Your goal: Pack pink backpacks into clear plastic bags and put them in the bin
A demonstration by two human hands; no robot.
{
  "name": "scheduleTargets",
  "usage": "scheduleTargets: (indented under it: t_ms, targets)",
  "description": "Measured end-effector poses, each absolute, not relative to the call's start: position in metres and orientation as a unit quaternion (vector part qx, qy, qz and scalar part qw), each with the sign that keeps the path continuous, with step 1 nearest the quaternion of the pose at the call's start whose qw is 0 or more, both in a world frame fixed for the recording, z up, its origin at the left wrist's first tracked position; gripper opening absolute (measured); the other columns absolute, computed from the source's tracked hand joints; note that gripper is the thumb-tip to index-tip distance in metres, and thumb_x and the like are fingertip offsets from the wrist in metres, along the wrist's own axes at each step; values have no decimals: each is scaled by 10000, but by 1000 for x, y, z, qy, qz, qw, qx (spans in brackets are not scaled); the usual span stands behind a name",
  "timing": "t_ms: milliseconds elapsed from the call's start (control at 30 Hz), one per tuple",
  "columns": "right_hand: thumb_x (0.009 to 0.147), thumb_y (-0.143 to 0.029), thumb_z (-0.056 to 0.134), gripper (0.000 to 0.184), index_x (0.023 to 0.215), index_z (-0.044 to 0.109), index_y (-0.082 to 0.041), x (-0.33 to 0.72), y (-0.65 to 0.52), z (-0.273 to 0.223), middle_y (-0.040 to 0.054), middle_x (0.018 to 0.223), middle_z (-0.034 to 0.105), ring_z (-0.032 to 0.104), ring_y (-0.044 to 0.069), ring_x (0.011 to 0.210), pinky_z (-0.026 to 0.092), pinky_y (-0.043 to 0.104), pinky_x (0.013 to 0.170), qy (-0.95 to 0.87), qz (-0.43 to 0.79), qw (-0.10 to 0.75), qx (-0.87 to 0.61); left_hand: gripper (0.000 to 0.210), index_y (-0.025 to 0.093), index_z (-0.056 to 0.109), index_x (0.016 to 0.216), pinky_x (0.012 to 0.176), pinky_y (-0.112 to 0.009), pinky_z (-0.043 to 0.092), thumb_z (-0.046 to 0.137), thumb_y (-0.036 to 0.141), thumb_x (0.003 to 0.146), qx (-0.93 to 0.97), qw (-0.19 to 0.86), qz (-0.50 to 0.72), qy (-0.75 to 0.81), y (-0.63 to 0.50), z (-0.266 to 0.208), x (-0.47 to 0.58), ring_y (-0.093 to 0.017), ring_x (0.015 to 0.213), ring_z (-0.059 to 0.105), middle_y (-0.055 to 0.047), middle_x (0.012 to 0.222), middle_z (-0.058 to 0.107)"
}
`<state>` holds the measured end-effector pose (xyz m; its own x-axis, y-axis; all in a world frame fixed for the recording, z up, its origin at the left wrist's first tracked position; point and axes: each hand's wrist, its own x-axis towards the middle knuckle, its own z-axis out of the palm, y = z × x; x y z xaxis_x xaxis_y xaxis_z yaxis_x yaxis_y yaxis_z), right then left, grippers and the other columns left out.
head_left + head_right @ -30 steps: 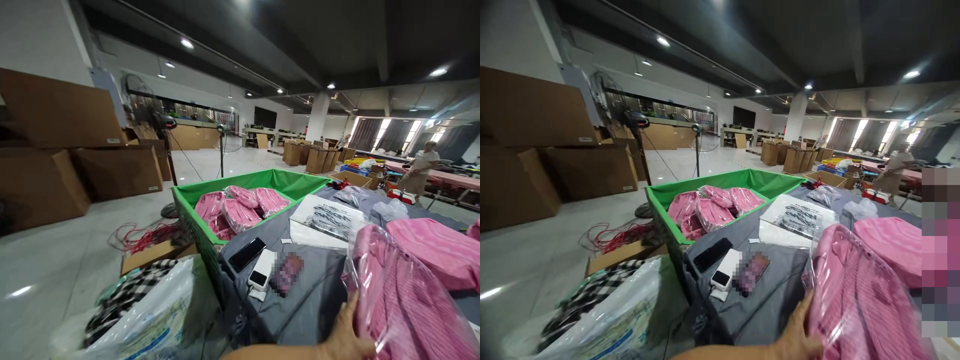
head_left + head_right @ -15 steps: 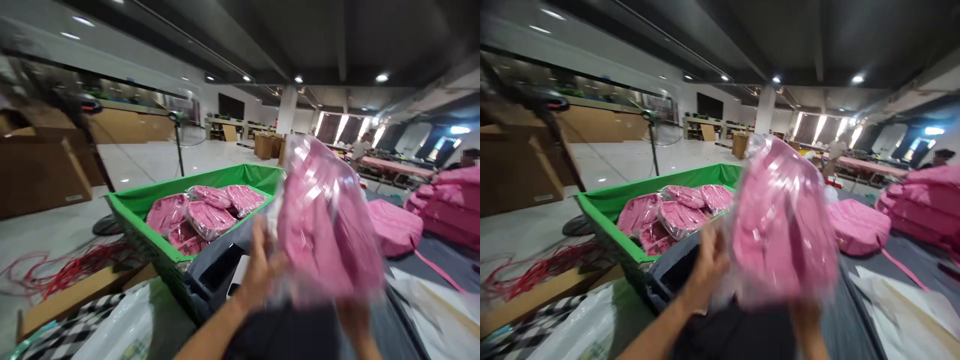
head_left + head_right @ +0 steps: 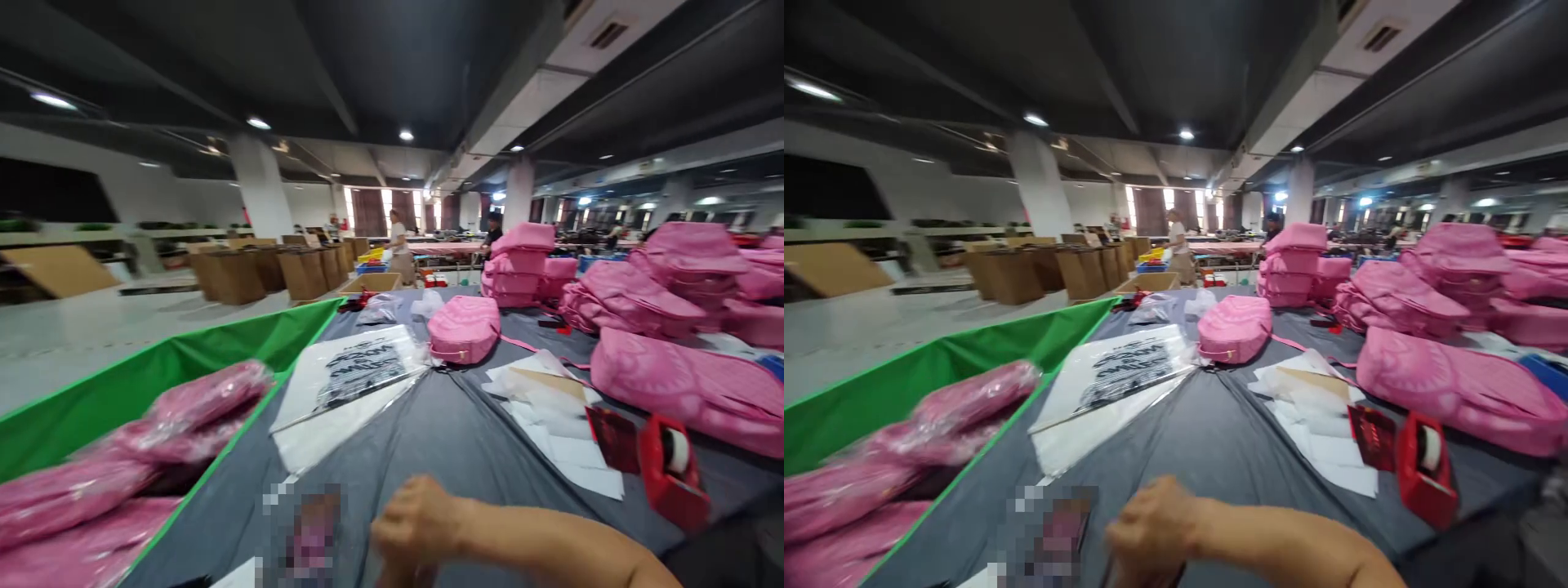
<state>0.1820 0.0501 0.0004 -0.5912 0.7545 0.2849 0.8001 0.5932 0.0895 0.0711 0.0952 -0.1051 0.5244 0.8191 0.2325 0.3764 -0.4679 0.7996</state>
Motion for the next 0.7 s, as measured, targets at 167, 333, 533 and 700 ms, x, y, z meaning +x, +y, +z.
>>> scheduleTargets:
  t_ms: [167,333,533,700]
  targets:
    - [888,-227,641,425,1311,668,-193,303,11,-48,122,1213,743,702,257,1128,557,348,942,-645,-20,156,-748,573,158,562,1472,1227,-465,338,514,340,931,899,216,145,352,123,-134,106,-298,1513,351,-136,1611,406]
    - [939,-302,586,564,1497,540,-238,329,-24,-115,104,1586,477,432,297,1475,329,498,1240,-609,20,161,-776,600,191,394,1566,1253,-593,239,395,390,1000,903,29,87,420,148,-136,121,-361,1551,213,-121,1667,244]
    - [900,-260,606,523,1422,611,-279,337,-17,-144,59,1492,584,534,261,1384,397,437,1198,-598,-49,205,-773,574,236,425,1556,1252,-572,260,383,406,1010,905,4,94,415,147,-142,124,-337,1545,268,-110,1656,301]
    - [926,-330,573,460,1376,659,-282,350,-17,-152,58,1419,647,618,261,1296,488,419,1110,-624,-100,203,-748,555,200,508,1516,1271,-583,205,425,328,982,887,111,130,429,134,-128,118,-328,1546,284,-115,1644,349]
